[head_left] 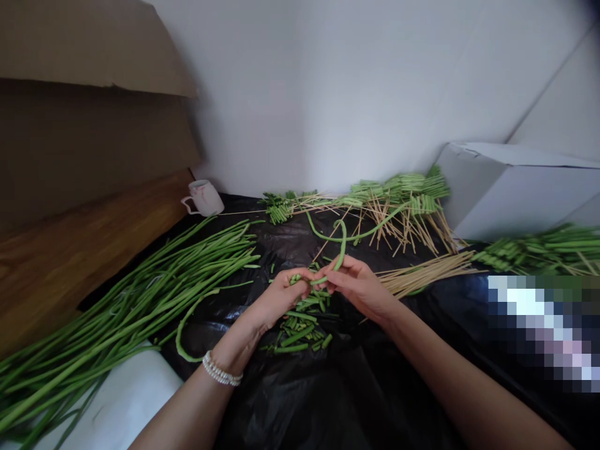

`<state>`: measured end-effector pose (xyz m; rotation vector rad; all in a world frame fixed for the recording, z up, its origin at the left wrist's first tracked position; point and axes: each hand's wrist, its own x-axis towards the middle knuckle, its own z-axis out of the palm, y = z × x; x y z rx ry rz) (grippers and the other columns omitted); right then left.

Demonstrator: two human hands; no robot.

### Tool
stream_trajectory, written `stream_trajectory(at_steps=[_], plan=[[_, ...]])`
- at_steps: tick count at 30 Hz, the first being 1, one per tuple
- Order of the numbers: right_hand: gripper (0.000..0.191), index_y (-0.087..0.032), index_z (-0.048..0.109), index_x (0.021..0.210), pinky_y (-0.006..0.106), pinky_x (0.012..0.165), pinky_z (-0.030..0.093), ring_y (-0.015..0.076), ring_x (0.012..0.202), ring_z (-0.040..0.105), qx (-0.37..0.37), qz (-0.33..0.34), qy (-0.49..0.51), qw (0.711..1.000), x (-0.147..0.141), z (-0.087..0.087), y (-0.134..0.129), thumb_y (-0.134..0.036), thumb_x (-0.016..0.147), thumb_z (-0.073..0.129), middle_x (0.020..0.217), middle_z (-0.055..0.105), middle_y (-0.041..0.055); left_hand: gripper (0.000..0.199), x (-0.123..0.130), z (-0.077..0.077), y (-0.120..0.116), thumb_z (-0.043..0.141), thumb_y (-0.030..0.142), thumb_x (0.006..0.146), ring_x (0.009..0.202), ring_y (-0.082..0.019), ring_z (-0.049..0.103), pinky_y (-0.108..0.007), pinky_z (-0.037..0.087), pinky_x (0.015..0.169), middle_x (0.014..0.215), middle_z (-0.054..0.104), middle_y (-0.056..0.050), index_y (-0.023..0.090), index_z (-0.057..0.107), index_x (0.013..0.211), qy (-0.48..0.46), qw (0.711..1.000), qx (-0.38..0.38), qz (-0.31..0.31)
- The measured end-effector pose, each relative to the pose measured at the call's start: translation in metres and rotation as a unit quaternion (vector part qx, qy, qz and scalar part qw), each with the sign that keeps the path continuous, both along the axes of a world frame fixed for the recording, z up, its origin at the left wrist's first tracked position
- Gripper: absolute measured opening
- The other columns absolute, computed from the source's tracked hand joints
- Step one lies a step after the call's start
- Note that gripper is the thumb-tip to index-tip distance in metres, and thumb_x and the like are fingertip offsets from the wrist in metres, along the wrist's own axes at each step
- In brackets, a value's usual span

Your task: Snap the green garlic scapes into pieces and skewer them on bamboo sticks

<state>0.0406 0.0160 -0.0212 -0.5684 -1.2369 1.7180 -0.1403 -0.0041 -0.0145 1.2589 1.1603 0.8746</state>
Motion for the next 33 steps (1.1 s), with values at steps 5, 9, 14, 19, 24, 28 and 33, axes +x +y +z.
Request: stream_trajectory(at_steps=[5, 9, 14, 19, 24, 28, 33], plan=[[0.016, -0.018, 0.071, 0.08, 0.026, 0.065, 0.045, 0.0124, 0.073, 0.06, -0.001, -0.003, -0.018, 1.0, 0.0, 0.001, 0.0, -0.03, 0.073, 0.079, 0.088, 0.072, 0.004, 0.015, 0.001, -0.002, 0.001, 0.057, 0.023, 0.076, 0.04, -0.004, 0.028, -0.018, 0.016, 0.039, 0.055, 0.045, 0.007, 0.015, 0.064, 0.086, -0.044, 0.998, 0.015, 0.032], [0.016, -0.018, 0.071, 0.078, 0.024, 0.061, 0.044, 0.0103, 0.067, 0.059, -0.056, -0.01, 0.023, 0.998, 0.005, -0.001, 0.004, -0.03, 0.072, 0.08, 0.088, 0.073, 0.0044, 0.033, 0.0, 0.0, 0.006, 0.062, 0.022, 0.076, 0.041, -0.003, 0.029, -0.016, 0.016, 0.039, 0.058, 0.045, 0.008, 0.016, 0.06, 0.108, -0.141, 0.987, -0.013, 0.08], [0.016, -0.018, 0.071, 0.077, 0.023, 0.057, 0.042, 0.0084, 0.058, 0.053, -0.068, 0.031, 0.035, 0.997, 0.007, -0.002, 0.005, -0.032, 0.075, 0.078, 0.074, 0.069, 0.0015, 0.031, -0.006, -0.001, 0.011, 0.073, 0.021, 0.068, 0.043, -0.001, 0.028, -0.014, 0.015, 0.039, 0.057, 0.041, 0.009, 0.012, 0.063, 0.097, -0.24, 0.96, -0.063, 0.129], [0.018, -0.018, 0.072, 0.078, 0.024, 0.06, 0.041, 0.0089, 0.062, 0.053, -0.056, 0.015, 0.006, 0.998, 0.006, -0.003, 0.004, -0.034, 0.074, 0.079, 0.075, 0.067, 0.0011, 0.038, -0.005, 0.001, 0.004, 0.082, 0.039, 0.065, 0.042, -0.001, 0.026, -0.016, 0.012, 0.039, 0.052, 0.039, 0.008, 0.01, 0.066, 0.083, -0.175, 0.98, -0.094, 0.027], [0.017, -0.017, 0.073, 0.077, 0.024, 0.06, 0.038, 0.0091, 0.061, 0.051, 0.003, 0.005, -0.075, 0.997, 0.004, -0.004, 0.004, -0.033, 0.074, 0.078, 0.068, 0.064, -0.0008, 0.035, -0.004, 0.006, -0.003, 0.079, 0.042, 0.069, 0.043, -0.002, 0.027, -0.019, 0.013, 0.041, 0.054, 0.043, 0.006, 0.01, 0.067, 0.079, -0.092, 0.984, -0.114, -0.099], [0.018, -0.018, 0.073, 0.08, 0.025, 0.059, 0.039, 0.0092, 0.062, 0.051, -0.028, -0.001, -0.034, 0.999, 0.003, -0.002, 0.003, -0.033, 0.072, 0.08, 0.074, 0.065, -0.0005, 0.027, -0.005, 0.007, -0.002, 0.076, 0.035, 0.071, 0.045, -0.002, 0.029, -0.019, 0.015, 0.042, 0.065, 0.051, 0.003, 0.013, 0.064, 0.077, -0.086, 0.984, -0.122, -0.103], [0.016, -0.021, 0.07, 0.081, 0.024, 0.059, 0.041, 0.01, 0.067, 0.054, -0.072, -0.025, 0.038, 0.996, 0.005, -0.002, 0.006, -0.031, 0.072, 0.079, 0.082, 0.068, 0.0009, 0.02, -0.004, 0.008, -0.003, 0.069, 0.032, 0.074, 0.046, -0.004, 0.028, -0.019, 0.012, 0.04, 0.061, 0.047, 0.005, 0.013, 0.064, 0.079, -0.055, 0.985, -0.126, -0.103]])
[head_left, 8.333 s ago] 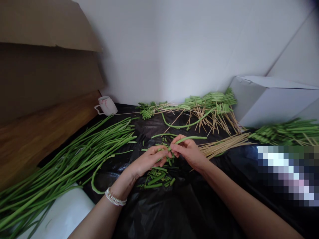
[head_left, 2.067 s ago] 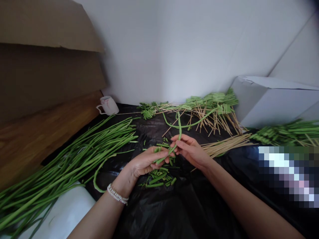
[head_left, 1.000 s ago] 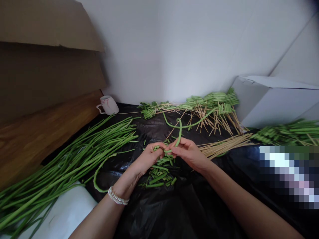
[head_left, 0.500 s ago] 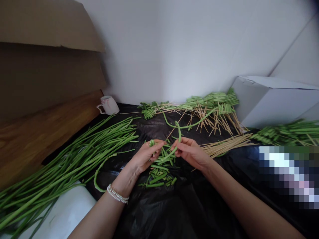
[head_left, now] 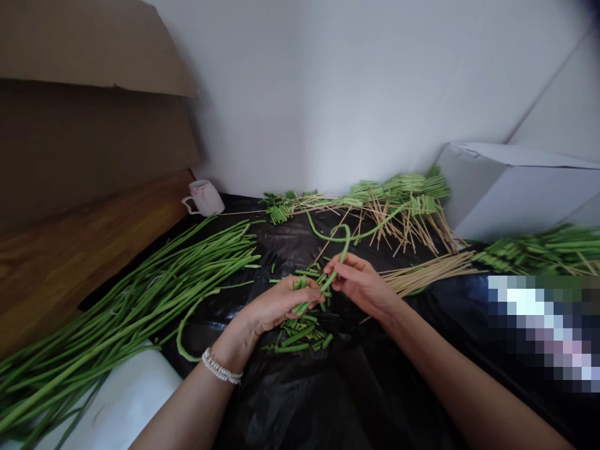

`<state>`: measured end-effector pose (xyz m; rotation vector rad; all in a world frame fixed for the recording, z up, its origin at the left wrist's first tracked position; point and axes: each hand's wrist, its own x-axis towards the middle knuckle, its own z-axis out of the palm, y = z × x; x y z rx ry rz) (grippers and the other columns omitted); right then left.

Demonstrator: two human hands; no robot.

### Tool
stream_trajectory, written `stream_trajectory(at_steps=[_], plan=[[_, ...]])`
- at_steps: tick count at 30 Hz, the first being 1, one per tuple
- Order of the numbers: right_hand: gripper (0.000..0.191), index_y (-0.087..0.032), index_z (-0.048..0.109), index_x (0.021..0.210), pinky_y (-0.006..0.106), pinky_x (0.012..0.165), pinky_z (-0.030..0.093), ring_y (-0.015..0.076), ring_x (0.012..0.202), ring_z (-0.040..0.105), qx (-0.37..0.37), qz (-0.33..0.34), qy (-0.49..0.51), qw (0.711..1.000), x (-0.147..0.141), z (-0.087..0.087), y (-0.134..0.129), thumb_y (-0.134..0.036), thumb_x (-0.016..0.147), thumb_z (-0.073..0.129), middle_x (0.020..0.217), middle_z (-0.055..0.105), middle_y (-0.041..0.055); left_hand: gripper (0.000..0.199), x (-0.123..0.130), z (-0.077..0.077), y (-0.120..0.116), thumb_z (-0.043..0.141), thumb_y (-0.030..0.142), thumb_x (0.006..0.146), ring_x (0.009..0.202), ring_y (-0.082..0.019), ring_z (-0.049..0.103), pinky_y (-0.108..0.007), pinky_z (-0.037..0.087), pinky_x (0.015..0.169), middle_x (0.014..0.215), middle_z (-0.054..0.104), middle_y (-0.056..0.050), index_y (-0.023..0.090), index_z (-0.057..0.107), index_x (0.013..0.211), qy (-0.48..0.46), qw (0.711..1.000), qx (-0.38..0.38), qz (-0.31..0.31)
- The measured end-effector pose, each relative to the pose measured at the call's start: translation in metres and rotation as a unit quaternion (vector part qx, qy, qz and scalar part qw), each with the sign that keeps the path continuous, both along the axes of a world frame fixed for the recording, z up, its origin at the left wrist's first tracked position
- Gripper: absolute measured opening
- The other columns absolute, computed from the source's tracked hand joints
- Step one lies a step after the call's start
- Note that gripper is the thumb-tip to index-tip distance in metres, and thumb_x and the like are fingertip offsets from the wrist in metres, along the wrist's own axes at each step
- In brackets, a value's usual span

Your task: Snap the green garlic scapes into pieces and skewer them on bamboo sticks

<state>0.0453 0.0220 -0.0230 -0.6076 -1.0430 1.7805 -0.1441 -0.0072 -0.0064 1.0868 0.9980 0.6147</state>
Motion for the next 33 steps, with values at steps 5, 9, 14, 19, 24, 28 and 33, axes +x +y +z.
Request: stream_trajectory(at_steps=[5, 9, 14, 19, 24, 28, 33], plan=[[0.017, -0.021, 0.07, 0.084, 0.024, 0.061, 0.042, 0.0113, 0.072, 0.058, 0.021, -0.017, -0.011, 1.0, 0.001, -0.002, 0.003, -0.029, 0.072, 0.079, 0.083, 0.068, 0.001, 0.021, 0.001, 0.002, 0.0, 0.063, 0.028, 0.077, 0.044, -0.004, 0.026, -0.02, 0.012, 0.039, 0.057, 0.042, 0.006, 0.012, 0.07, 0.088, 0.01, 0.999, 0.024, 0.018], [0.017, -0.02, 0.072, 0.084, 0.023, 0.06, 0.042, 0.0107, 0.071, 0.058, 0.032, -0.034, -0.032, 0.998, 0.001, -0.003, 0.003, -0.029, 0.072, 0.079, 0.082, 0.068, 0.0015, 0.025, 0.001, 0.004, 0.0, 0.061, 0.027, 0.078, 0.044, -0.004, 0.026, -0.02, 0.011, 0.039, 0.058, 0.044, 0.005, 0.011, 0.071, 0.094, 0.003, 0.999, 0.028, 0.015], [0.016, -0.02, 0.072, 0.083, 0.024, 0.059, 0.041, 0.0103, 0.067, 0.058, 0.038, -0.034, -0.039, 0.998, 0.001, -0.001, 0.003, -0.031, 0.072, 0.079, 0.081, 0.069, 0.0016, 0.029, 0.001, -0.002, 0.001, 0.055, 0.027, 0.078, 0.042, -0.005, 0.024, -0.022, 0.013, 0.039, 0.058, 0.045, 0.005, 0.013, 0.071, 0.098, 0.035, 0.997, 0.061, 0.014], [0.016, -0.019, 0.072, 0.082, 0.025, 0.059, 0.041, 0.0133, 0.071, 0.06, 0.067, -0.023, -0.055, 0.996, -0.001, 0.0, 0.0, -0.033, 0.075, 0.077, 0.08, 0.068, 0.0027, 0.025, 0.005, -0.009, 0.003, 0.054, 0.023, 0.073, 0.042, -0.006, 0.027, -0.021, 0.017, 0.042, 0.052, 0.043, 0.006, 0.014, 0.071, 0.089, 0.048, 0.991, 0.112, 0.062], [0.017, -0.019, 0.073, 0.084, 0.027, 0.06, 0.043, 0.0148, 0.071, 0.06, 0.108, -0.002, -0.087, 0.99, -0.003, 0.0, -0.003, -0.035, 0.076, 0.075, 0.076, 0.067, 0.0026, 0.017, 0.008, -0.014, 0.003, 0.051, 0.02, 0.069, 0.044, -0.006, 0.03, -0.021, 0.02, 0.045, 0.05, 0.042, 0.006, 0.013, 0.066, 0.073, 0.056, 0.98, 0.158, 0.108], [0.016, -0.02, 0.074, 0.081, 0.026, 0.059, 0.043, 0.0138, 0.071, 0.058, 0.11, -0.014, -0.089, 0.99, -0.003, -0.001, -0.002, -0.035, 0.075, 0.076, 0.08, 0.066, 0.002, 0.014, 0.008, -0.017, 0.005, 0.052, 0.022, 0.072, 0.042, -0.005, 0.028, -0.02, 0.017, 0.043, 0.048, 0.039, 0.007, 0.013, 0.061, 0.066, 0.042, 0.978, 0.16, 0.127], [0.018, -0.019, 0.071, 0.082, 0.024, 0.058, 0.041, 0.0129, 0.07, 0.058, 0.071, -0.023, -0.067, 0.995, -0.001, -0.001, -0.001, -0.034, 0.074, 0.077, 0.078, 0.065, 0.0017, 0.035, 0.003, -0.015, 0.011, 0.064, 0.03, 0.077, 0.041, -0.004, 0.027, -0.018, 0.013, 0.04, 0.054, 0.044, 0.008, 0.016, 0.061, 0.11, -0.025, 0.972, 0.105, 0.209]])
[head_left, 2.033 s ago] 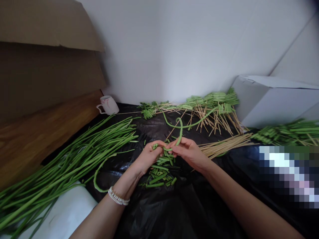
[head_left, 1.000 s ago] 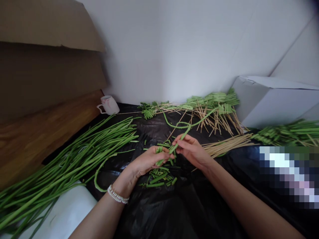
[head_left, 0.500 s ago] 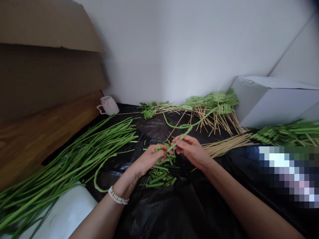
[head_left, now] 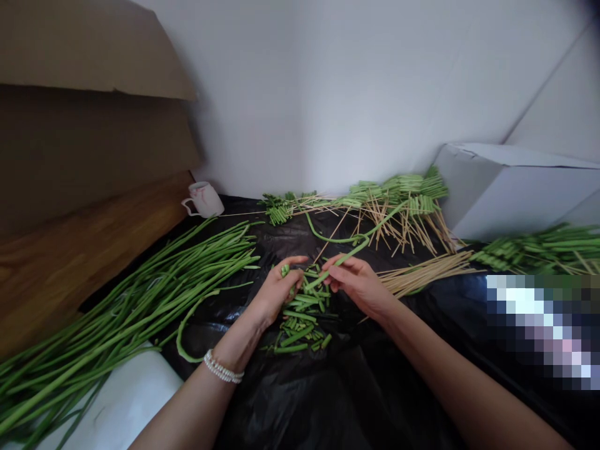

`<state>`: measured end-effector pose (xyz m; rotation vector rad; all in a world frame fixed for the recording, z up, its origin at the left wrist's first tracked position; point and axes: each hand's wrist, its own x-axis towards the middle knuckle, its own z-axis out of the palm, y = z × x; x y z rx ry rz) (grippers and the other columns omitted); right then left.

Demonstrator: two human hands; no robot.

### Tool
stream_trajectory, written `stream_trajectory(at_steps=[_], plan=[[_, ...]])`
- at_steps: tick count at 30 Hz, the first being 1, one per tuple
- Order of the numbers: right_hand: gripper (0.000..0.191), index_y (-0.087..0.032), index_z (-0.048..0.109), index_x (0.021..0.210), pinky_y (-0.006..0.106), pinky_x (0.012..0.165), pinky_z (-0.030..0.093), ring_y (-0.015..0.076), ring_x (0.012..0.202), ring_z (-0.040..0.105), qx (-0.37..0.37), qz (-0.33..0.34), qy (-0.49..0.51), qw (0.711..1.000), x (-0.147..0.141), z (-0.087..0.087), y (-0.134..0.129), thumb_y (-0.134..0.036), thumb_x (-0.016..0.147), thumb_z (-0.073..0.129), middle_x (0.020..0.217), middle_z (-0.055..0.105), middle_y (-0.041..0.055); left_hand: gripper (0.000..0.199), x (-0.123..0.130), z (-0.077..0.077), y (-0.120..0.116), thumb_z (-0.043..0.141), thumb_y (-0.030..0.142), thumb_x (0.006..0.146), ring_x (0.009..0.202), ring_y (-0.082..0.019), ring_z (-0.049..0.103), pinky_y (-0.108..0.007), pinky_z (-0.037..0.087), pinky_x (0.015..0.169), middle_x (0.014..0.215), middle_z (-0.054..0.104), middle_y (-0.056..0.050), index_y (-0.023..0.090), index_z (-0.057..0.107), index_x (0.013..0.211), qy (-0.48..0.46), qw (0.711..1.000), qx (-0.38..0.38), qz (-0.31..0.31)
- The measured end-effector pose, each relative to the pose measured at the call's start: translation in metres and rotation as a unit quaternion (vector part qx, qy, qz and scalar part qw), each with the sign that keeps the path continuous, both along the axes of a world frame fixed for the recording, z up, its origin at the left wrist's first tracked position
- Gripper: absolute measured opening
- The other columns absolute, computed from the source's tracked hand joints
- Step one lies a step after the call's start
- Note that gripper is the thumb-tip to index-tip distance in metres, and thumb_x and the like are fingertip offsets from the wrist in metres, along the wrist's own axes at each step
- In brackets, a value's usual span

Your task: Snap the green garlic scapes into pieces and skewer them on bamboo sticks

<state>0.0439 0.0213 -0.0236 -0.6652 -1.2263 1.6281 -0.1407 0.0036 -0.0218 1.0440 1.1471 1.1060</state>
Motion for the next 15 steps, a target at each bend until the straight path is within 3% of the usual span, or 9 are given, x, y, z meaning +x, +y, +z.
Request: stream_trajectory(at_steps=[3, 6, 10, 15], plan=[[0.021, -0.02, 0.068, 0.083, 0.024, 0.057, 0.04, 0.0121, 0.067, 0.057, -0.015, 0.003, 0.005, 1.0, 0.0, 0.0, 0.0, -0.034, 0.072, 0.078, 0.073, 0.064, 0.0001, 0.045, -0.003, 0.001, 0.001, 0.076, 0.038, 0.071, 0.044, -0.003, 0.03, -0.017, 0.013, 0.041, 0.055, 0.041, 0.009, 0.013, 0.062, 0.105, -0.069, 0.996, -0.051, -0.03], [0.021, -0.018, 0.068, 0.08, 0.024, 0.058, 0.04, 0.0104, 0.065, 0.053, -0.011, 0.001, -0.01, 1.0, -0.001, 0.0, -0.001, -0.035, 0.072, 0.079, 0.074, 0.063, -0.0006, 0.042, -0.003, 0.001, -0.002, 0.082, 0.039, 0.065, 0.044, -0.002, 0.033, -0.016, 0.015, 0.041, 0.054, 0.041, 0.008, 0.012, 0.064, 0.092, -0.09, 0.987, -0.1, -0.083], [0.021, -0.017, 0.069, 0.079, 0.025, 0.061, 0.041, 0.0103, 0.066, 0.052, 0.006, 0.009, -0.049, 0.999, -0.003, 0.0, -0.003, -0.035, 0.073, 0.077, 0.073, 0.062, -0.0005, 0.036, -0.001, 0.006, -0.008, 0.08, 0.04, 0.069, 0.044, -0.002, 0.035, -0.017, 0.018, 0.042, 0.055, 0.045, 0.006, 0.011, 0.065, 0.082, -0.079, 0.979, -0.096, -0.159], [0.022, -0.018, 0.07, 0.084, 0.024, 0.059, 0.04, 0.0112, 0.067, 0.056, -0.025, 0.008, -0.024, 0.999, -0.002, -0.002, 0.0, -0.037, 0.074, 0.077, 0.073, 0.064, -0.0003, 0.03, -0.001, 0.012, -0.01, 0.081, 0.035, 0.067, 0.045, -0.001, 0.038, -0.018, 0.02, 0.042, 0.069, 0.06, 0.001, 0.012, 0.065, 0.077, -0.058, 0.98, -0.103, -0.16]])
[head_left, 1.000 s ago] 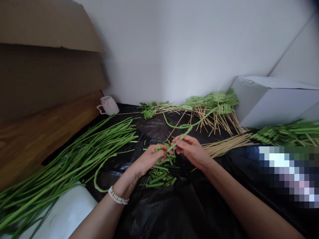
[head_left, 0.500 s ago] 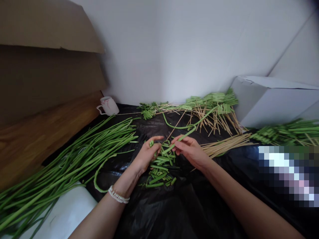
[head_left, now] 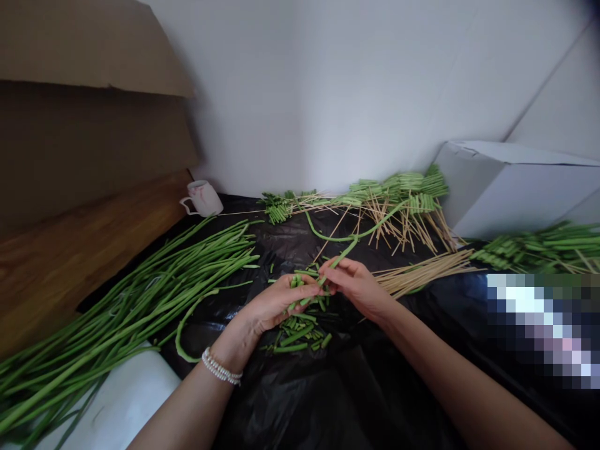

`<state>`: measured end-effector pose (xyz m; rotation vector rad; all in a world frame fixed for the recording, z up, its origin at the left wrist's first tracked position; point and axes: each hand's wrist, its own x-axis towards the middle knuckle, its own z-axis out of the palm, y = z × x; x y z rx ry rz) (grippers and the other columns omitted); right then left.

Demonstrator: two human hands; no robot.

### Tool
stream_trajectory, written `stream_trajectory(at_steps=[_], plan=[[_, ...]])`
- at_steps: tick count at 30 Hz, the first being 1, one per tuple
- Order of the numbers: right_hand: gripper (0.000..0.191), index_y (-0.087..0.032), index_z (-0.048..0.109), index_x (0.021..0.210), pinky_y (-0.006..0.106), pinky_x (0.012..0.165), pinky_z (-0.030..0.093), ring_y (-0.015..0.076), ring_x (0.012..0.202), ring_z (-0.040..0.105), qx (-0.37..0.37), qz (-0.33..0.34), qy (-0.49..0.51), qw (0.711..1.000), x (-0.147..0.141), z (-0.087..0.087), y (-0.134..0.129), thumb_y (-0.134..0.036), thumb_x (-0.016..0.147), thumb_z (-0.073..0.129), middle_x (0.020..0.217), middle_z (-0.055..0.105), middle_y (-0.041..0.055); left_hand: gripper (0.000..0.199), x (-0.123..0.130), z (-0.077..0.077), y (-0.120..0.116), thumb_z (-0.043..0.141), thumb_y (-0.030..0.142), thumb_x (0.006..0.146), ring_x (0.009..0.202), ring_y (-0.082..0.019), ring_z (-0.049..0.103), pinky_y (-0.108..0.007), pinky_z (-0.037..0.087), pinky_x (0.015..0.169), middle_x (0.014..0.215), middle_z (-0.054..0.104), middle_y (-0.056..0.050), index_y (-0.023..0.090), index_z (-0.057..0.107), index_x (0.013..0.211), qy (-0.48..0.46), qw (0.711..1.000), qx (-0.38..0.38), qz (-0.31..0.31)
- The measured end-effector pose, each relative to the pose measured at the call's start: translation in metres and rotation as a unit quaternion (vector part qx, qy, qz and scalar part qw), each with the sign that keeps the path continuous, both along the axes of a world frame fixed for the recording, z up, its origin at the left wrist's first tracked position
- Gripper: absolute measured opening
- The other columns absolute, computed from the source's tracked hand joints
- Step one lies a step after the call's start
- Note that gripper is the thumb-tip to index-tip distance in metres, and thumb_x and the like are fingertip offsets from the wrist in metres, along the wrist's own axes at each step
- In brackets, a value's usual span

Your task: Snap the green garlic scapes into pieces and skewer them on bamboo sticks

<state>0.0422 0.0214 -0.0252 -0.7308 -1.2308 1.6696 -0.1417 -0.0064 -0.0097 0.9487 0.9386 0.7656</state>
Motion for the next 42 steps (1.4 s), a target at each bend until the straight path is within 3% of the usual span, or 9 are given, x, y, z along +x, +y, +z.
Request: stream_trajectory(at_steps=[4, 11, 17, 23, 28, 33, 36, 42], plan=[[0.026, -0.018, 0.07, 0.081, 0.023, 0.055, 0.038, 0.0102, 0.063, 0.055, -0.039, -0.044, 0.04, 0.997, 0.004, -0.001, 0.005, -0.039, 0.07, 0.08, 0.069, 0.062, -0.001, 0.025, -0.002, 0.002, 0.0, 0.079, 0.033, 0.069, 0.046, -0.001, 0.039, -0.019, 0.019, 0.042, 0.071, 0.062, -0.001, 0.011, 0.068, 0.076, 0.008, 1.0, -0.009, -0.009], [0.026, -0.018, 0.068, 0.08, 0.023, 0.054, 0.038, 0.0094, 0.059, 0.053, -0.014, -0.03, 0.004, 0.999, 0.002, 0.001, 0.003, -0.04, 0.07, 0.079, 0.065, 0.062, -0.0015, 0.026, -0.002, 0.005, -0.001, 0.07, 0.034, 0.077, 0.044, -0.002, 0.033, -0.02, 0.013, 0.041, 0.061, 0.053, 0.002, 0.012, 0.074, 0.09, 0.027, 0.998, 0.007, -0.052], [0.024, -0.018, 0.068, 0.081, 0.023, 0.055, 0.038, 0.0099, 0.061, 0.053, -0.005, -0.03, 0.006, 1.0, 0.001, 0.001, 0.002, -0.038, 0.072, 0.078, 0.067, 0.063, -0.0016, 0.027, 0.0, 0.006, -0.001, 0.062, 0.025, 0.078, 0.041, -0.003, 0.027, -0.021, 0.012, 0.041, 0.055, 0.048, 0.005, 0.011, 0.072, 0.099, 0.037, 0.998, 0.034, -0.047], [0.02, -0.019, 0.071, 0.082, 0.025, 0.056, 0.038, 0.0121, 0.066, 0.056, 0.024, -0.021, -0.008, 0.999, 0.001, 0.003, -0.002, -0.036, 0.074, 0.076, 0.072, 0.065, 0.0006, 0.026, 0.003, 0.0, -0.001, 0.057, 0.025, 0.076, 0.039, -0.005, 0.026, -0.022, 0.015, 0.039, 0.049, 0.042, 0.007, 0.013, 0.07, 0.095, 0.081, 0.994, 0.07, -0.001], [0.018, -0.02, 0.074, 0.082, 0.027, 0.057, 0.04, 0.0127, 0.064, 0.053, 0.077, 0.008, -0.059, 0.995, -0.002, 0.005, -0.007, -0.036, 0.073, 0.077, 0.072, 0.065, 0.0013, 0.016, 0.005, -0.006, 0.001, 0.057, 0.023, 0.071, 0.04, -0.005, 0.03, -0.019, 0.017, 0.04, 0.049, 0.044, 0.007, 0.014, 0.065, 0.082, 0.078, 0.989, 0.084, 0.092], [0.02, -0.02, 0.074, 0.08, 0.025, 0.057, 0.039, 0.0128, 0.066, 0.054, 0.024, -0.01, -0.001, 1.0, 0.001, 0.006, -0.004, -0.037, 0.071, 0.078, 0.07, 0.063, 0.0009, 0.028, 0.001, -0.005, 0.009, 0.061, 0.021, 0.073, 0.04, -0.003, 0.026, -0.018, 0.015, 0.04, 0.05, 0.041, 0.008, 0.014, 0.066, 0.099, -0.009, 0.986, 0.056, 0.157], [0.022, -0.018, 0.072, 0.075, 0.025, 0.056, 0.038, 0.0114, 0.065, 0.054, -0.003, -0.011, 0.019, 1.0, 0.002, 0.006, -0.003, -0.038, 0.069, 0.079, 0.074, 0.065, 0.0019, 0.027, -0.003, -0.005, 0.012, 0.07, 0.028, 0.072, 0.04, -0.002, 0.024, -0.018, 0.013, 0.04, 0.05, 0.038, 0.009, 0.012, 0.067, 0.093, -0.058, 0.982, 0.043, 0.177], [0.02, -0.018, 0.073, 0.076, 0.026, 0.057, 0.038, 0.0108, 0.06, 0.05, 0.036, -0.001, -0.036, 0.999, -0.001, 0.003, -0.005, -0.037, 0.072, 0.078, 0.065, 0.062, -0.0005, 0.037, 0.002, -0.001, 0.001, 0.084, 0.041, 0.061, 0.042, -0.003, 0.033, -0.018, 0.017, 0.04, 0.049, 0.046, 0.006, 0.012, 0.065, 0.074, 0.008, 0.997, 0.042, 0.061]])
